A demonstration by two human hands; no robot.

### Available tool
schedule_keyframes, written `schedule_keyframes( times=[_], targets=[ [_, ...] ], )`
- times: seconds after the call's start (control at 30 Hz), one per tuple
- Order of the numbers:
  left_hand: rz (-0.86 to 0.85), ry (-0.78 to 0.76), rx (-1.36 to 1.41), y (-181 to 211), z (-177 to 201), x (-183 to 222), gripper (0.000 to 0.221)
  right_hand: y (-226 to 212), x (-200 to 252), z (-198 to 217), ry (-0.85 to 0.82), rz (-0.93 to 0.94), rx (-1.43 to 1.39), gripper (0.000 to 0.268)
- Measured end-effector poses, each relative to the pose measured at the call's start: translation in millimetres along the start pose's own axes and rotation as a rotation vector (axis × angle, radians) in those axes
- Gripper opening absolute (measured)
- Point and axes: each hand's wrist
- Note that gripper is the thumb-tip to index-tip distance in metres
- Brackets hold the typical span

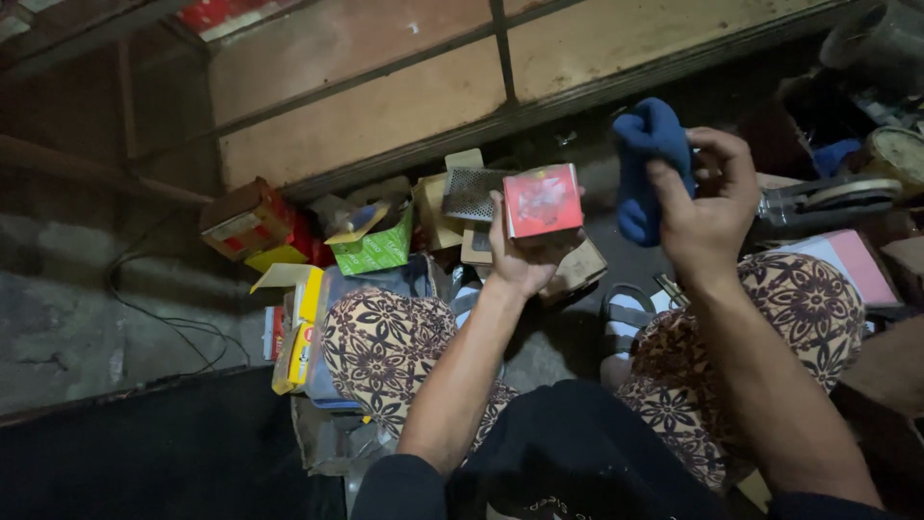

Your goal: Wiping dust off of small parts boxes with a blue cloth and organizing them on a shelf.

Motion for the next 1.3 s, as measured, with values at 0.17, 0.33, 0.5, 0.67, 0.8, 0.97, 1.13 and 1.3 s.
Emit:
schedule_keyframes(
  times=[0.17, 0.33, 0.5, 0.67, 0.8, 0.97, 1.13, 1.3],
  targets=[
    [-0.032, 0.107, -0.032, -8, 9, -4, 0.079, -20, -2, -10, -0.022, 0.171, 0.496, 0.034],
    [-0.105, 0.144, -0.124, -10, 25, -7, 0.076, -29, -1, -44, -0.492, 0.487, 0.601, 0.028],
    [-0.079, 0.151, -0.227, -4, -12, -3, 0.08, -19, -2, -46, -0.429, 0.459, 0.645, 0.027],
    [-0.166, 0.19, -0.146, -5, 31, -8, 0.075, -24, 1, -53, -0.513, 0.481, 0.606, 0.028],
    [-0.129, 0.186, -0.176, -8, 16, -7, 0.077, -20, -6, -47, -0.448, 0.448, 0.639, 0.028],
    [-0.121, 0.277, -0.227, 4, -3, -9, 0.077, -21, 2, -48, -0.478, 0.458, 0.618, 0.027],
    [-0.224, 0.129, -0.172, -1, 43, -8, 0.078, -14, -1, -36, -0.454, 0.343, 0.585, 0.025],
    [-0.168, 0.218, -0.175, -2, 20, -9, 0.077, -22, 7, -50, -0.423, 0.401, 0.594, 0.023]
  ],
)
Point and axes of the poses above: each hand's wrist, its own x-axis away from the middle knuckle, its own z-axis out of the back of the hand, y = z × x, and after that the axes turned 4 degrees about -y, right-handed
